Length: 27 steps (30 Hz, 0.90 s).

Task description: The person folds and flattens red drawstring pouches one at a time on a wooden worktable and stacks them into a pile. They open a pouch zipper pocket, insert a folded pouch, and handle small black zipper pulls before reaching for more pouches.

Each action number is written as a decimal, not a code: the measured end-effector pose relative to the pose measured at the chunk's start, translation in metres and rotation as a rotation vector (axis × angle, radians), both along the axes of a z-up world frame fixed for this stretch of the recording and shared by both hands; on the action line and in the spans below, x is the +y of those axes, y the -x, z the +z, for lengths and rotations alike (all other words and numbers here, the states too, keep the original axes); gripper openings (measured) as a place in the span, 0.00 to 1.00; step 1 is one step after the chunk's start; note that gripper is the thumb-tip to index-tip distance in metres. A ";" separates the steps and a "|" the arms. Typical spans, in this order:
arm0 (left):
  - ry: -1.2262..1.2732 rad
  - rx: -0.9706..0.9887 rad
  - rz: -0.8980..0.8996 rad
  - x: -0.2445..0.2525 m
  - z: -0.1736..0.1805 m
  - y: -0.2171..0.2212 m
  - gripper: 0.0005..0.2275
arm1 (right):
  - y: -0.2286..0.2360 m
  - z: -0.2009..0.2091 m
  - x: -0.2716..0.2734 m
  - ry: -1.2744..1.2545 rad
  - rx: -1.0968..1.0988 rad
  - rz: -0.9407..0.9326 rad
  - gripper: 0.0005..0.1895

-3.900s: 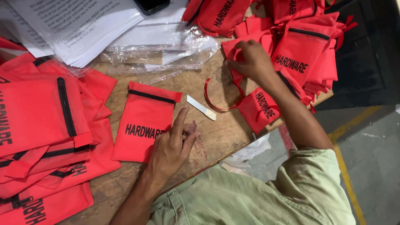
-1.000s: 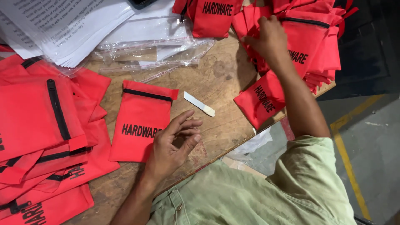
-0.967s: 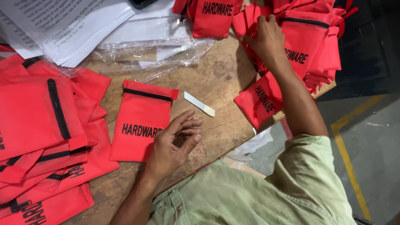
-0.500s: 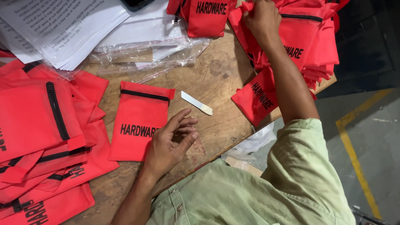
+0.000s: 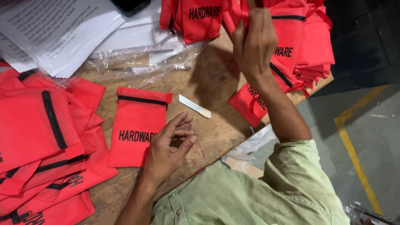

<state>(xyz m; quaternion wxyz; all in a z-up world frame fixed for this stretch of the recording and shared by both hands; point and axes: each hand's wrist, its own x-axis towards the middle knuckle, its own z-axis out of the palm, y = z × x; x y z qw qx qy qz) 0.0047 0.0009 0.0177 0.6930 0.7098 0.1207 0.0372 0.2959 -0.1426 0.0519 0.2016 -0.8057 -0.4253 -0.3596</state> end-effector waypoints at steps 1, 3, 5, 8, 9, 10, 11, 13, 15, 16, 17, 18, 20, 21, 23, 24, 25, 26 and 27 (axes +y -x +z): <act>-0.015 -0.024 0.006 0.001 0.001 -0.001 0.28 | 0.011 0.008 0.002 -0.047 0.002 0.052 0.10; -0.119 -0.113 0.064 -0.001 0.001 0.000 0.28 | 0.046 0.003 -0.005 -0.086 0.095 0.110 0.07; -0.229 -0.210 0.120 -0.001 0.005 -0.005 0.29 | 0.081 0.006 -0.006 -0.131 0.182 0.170 0.04; -0.226 -0.406 0.287 -0.002 -0.010 -0.002 0.30 | 0.129 0.010 -0.001 -0.214 0.479 0.359 0.03; -0.071 -0.387 0.316 -0.001 -0.028 0.004 0.25 | 0.136 0.007 0.001 -0.215 0.629 0.414 0.03; 0.085 -0.368 0.346 0.000 -0.046 0.009 0.21 | 0.143 0.004 0.003 -0.210 0.778 0.470 0.03; 0.083 -0.369 0.350 0.001 -0.044 0.010 0.21 | 0.140 -0.003 0.002 -0.210 0.778 0.475 0.03; 0.197 -0.249 0.335 0.003 -0.039 0.011 0.15 | 0.134 -0.018 0.002 -0.221 1.162 0.582 0.05; 0.155 -0.174 0.343 0.004 -0.054 0.013 0.14 | 0.129 0.011 0.012 -0.171 1.172 0.684 0.08; 0.117 -0.094 0.345 0.004 -0.061 0.015 0.14 | 0.127 0.025 0.018 -0.121 1.185 0.780 0.12; 0.118 -0.091 0.357 0.004 -0.052 0.014 0.14 | 0.127 0.018 0.018 -0.114 1.190 0.789 0.12; 0.115 -0.097 0.334 0.005 -0.043 0.012 0.14 | 0.125 0.012 0.017 -0.036 1.132 0.795 0.14; 0.115 -0.102 0.314 0.007 -0.033 0.008 0.14 | 0.122 -0.001 0.015 0.044 1.074 0.802 0.16; 0.147 -0.173 0.292 0.008 -0.031 0.008 0.14 | 0.121 -0.007 0.014 0.039 1.136 0.731 0.13; 0.179 -0.233 0.278 0.009 -0.041 0.013 0.15 | 0.122 -0.015 0.013 0.039 1.210 0.665 0.11; 0.180 -0.231 0.290 0.010 -0.053 0.016 0.13 | 0.123 -0.015 0.013 0.042 1.239 0.668 0.11; 0.180 -0.229 0.302 0.011 -0.065 0.019 0.12 | 0.123 -0.016 0.013 0.046 1.268 0.670 0.11; 0.180 -0.231 0.304 0.012 -0.061 0.017 0.12 | 0.124 -0.011 0.014 0.047 1.266 0.672 0.11; 0.173 -0.237 0.315 0.012 -0.058 0.016 0.12 | 0.125 -0.007 0.014 0.082 1.238 0.690 0.11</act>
